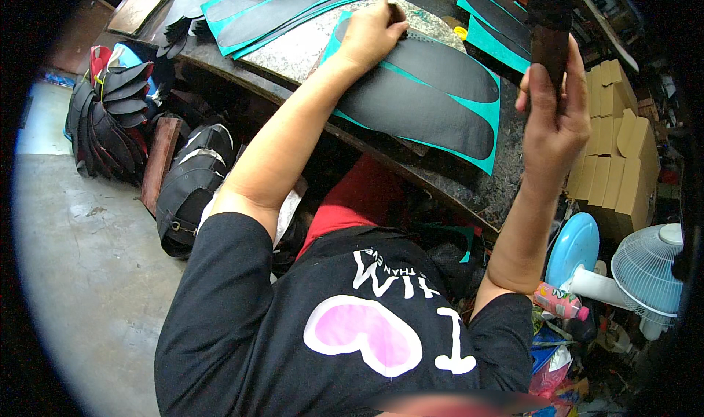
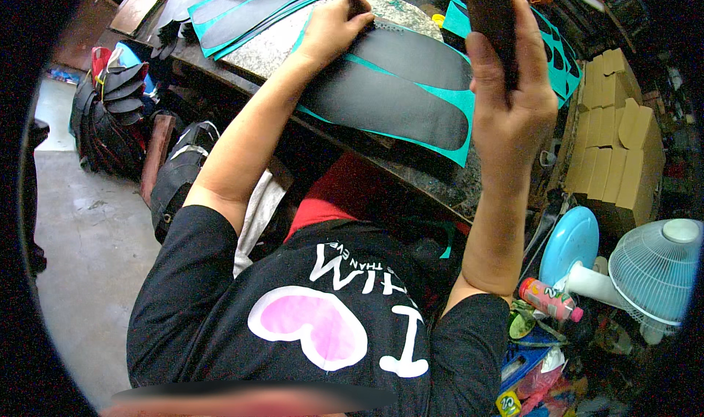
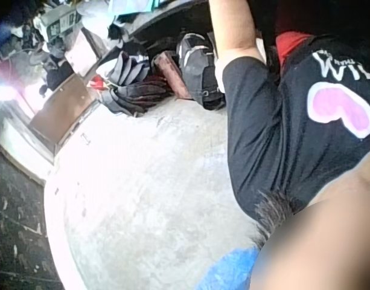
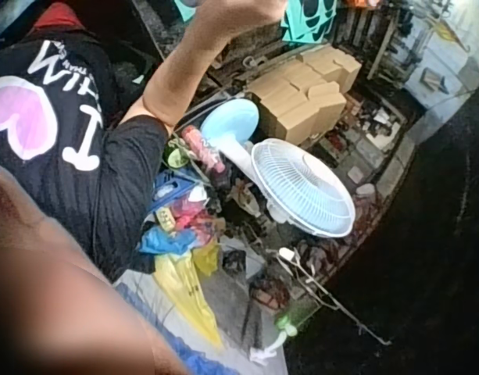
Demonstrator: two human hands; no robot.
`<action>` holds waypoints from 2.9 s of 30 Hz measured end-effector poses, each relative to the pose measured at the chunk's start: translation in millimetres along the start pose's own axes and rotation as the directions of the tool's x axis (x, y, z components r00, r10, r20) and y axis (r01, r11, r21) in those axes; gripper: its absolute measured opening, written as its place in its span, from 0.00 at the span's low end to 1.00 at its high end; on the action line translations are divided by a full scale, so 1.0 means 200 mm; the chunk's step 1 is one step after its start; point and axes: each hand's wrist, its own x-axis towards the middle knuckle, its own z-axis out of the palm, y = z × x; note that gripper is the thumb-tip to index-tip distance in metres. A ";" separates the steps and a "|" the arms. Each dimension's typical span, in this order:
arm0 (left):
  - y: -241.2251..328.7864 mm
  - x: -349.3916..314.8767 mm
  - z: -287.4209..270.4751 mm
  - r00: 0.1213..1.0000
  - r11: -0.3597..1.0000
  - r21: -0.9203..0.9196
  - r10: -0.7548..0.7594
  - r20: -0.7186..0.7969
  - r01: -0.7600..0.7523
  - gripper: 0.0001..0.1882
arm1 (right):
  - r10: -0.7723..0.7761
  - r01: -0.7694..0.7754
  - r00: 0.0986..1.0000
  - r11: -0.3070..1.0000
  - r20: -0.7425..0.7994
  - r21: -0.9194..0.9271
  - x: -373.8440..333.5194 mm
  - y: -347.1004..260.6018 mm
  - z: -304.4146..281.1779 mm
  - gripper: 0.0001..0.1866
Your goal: The person repeatedly uses a hammer and a small punch tool to create rows of holes along the edges of black and teal insoles placed on a wooden block. The person handles multiple insoles one at a time, repositioning them as needed while continuing the punching process.
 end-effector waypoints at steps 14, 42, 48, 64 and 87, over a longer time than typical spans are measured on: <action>-0.03 0.00 0.09 0.923 0.845 -0.374 -0.337 0.185 0.383 0.14 | 0.077 -0.068 0.995 0.987 0.057 -0.145 0.01 0.11 -0.03 0.23; 0.03 -0.01 0.05 0.983 0.979 -0.089 -0.179 0.041 0.183 0.12 | -0.102 0.102 0.995 0.995 0.000 0.002 0.01 -0.02 -0.05 0.25; 0.09 -0.03 0.07 0.998 0.997 0.044 0.070 0.006 -0.070 0.10 | 0.030 0.052 0.979 0.920 0.203 -0.389 -0.09 0.20 0.15 0.23; -0.27 0.23 -0.26 0.944 0.896 -0.390 -0.289 -0.156 0.210 0.10 | 0.626 -0.645 0.730 0.763 0.274 -0.023 -0.49 0.22 -0.18 0.20; -0.09 -0.32 -0.44 0.910 0.950 -0.213 -0.286 -0.298 0.229 0.06 | 0.431 -0.388 0.846 0.901 0.313 -0.192 -0.41 0.06 -0.10 0.22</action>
